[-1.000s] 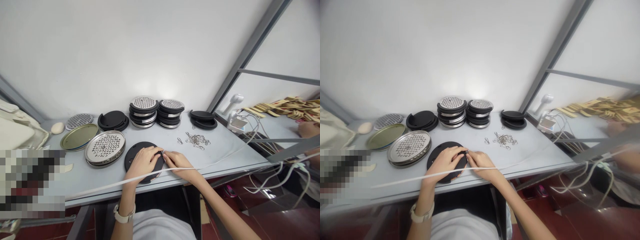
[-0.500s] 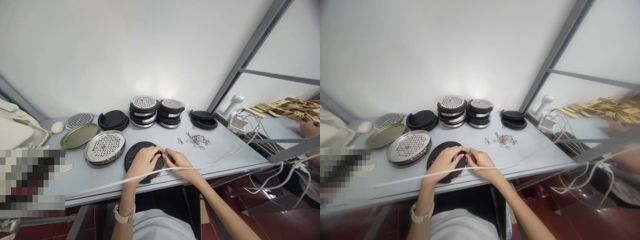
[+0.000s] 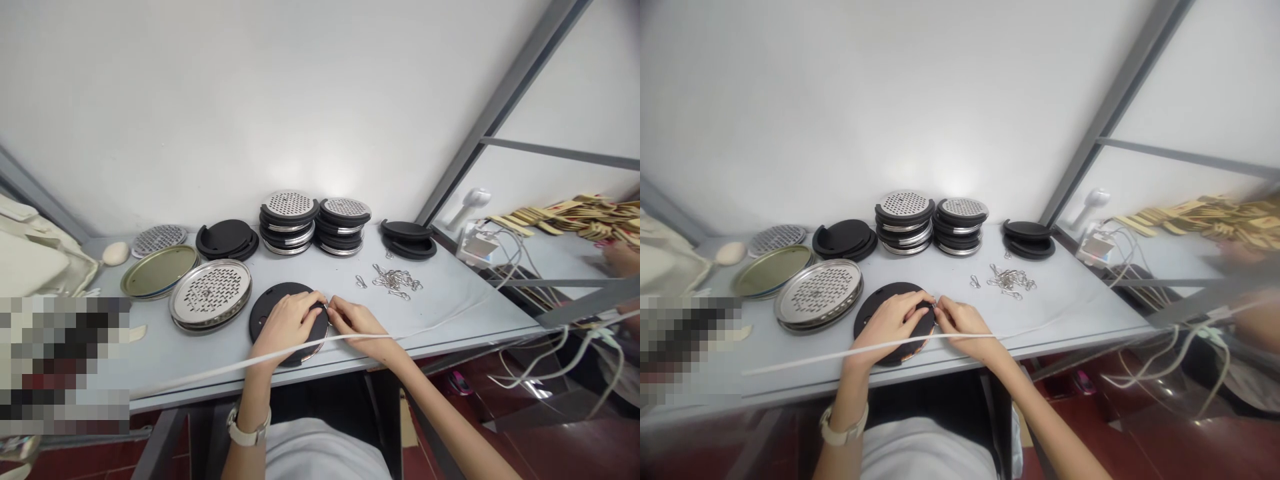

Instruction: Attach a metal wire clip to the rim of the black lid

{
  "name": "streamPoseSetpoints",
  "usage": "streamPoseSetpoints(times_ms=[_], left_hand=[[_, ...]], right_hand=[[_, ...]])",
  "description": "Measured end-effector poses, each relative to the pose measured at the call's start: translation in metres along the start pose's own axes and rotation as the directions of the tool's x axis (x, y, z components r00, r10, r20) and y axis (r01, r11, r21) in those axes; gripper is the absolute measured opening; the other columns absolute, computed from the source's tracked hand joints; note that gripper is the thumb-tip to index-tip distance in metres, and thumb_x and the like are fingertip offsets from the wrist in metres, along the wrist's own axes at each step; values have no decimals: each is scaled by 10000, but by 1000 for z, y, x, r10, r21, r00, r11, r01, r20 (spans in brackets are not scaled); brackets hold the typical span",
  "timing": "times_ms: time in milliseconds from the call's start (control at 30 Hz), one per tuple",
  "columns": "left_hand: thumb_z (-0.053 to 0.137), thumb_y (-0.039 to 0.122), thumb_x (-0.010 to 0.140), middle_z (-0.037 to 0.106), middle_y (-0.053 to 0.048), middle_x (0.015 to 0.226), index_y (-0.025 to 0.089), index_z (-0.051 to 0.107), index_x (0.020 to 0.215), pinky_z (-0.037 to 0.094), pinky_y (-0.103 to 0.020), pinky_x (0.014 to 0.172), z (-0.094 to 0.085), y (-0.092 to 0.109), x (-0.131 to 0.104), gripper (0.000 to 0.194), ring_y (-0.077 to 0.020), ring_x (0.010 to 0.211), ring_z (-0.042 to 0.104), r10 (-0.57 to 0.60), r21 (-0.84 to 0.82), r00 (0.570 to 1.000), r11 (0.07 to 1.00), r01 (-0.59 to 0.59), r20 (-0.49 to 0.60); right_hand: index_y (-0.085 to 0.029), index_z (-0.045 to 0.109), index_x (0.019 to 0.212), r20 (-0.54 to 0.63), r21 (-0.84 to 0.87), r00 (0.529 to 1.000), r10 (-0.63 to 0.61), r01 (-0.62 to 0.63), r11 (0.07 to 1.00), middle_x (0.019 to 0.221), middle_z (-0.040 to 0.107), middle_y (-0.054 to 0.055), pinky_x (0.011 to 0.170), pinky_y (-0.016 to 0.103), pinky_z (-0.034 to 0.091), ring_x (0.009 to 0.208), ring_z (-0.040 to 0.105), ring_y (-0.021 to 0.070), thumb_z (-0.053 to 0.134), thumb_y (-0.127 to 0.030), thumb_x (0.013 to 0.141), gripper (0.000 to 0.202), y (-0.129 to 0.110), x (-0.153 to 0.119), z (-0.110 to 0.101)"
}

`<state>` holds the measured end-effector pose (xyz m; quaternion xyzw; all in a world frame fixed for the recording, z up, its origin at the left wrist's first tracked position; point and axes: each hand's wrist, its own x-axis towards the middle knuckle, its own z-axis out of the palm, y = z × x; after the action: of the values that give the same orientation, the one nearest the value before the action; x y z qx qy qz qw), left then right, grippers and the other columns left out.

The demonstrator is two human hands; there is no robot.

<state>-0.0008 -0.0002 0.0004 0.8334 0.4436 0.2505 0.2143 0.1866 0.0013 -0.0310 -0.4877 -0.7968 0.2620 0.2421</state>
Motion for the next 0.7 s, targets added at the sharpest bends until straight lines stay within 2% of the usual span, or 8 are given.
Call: streamPoseSetpoints(times_ms=[433,700], left_hand=[[406,203,912,639,1,987,247,567,1029,394,-295,807,-1,3,0,204,-176,926,569,-16,-7,1000,1000,16,21],[431,234,909,571,7,800,213,469,1051,382,-275,690,1,0,-1,149,-174,785,561,-78,52,997,996,79,-20]], right_hand=[[-205,427,740,6,46,1000,24,-24,999,637,481,-38,567,219,328,573,440,109,336,-367,951,281,0,2,0],[-204,402,711,1,58,999,53,-53,997,596,441,-49,551,214,314,548,414,102,328,-374,952,304,-1,4,0]])
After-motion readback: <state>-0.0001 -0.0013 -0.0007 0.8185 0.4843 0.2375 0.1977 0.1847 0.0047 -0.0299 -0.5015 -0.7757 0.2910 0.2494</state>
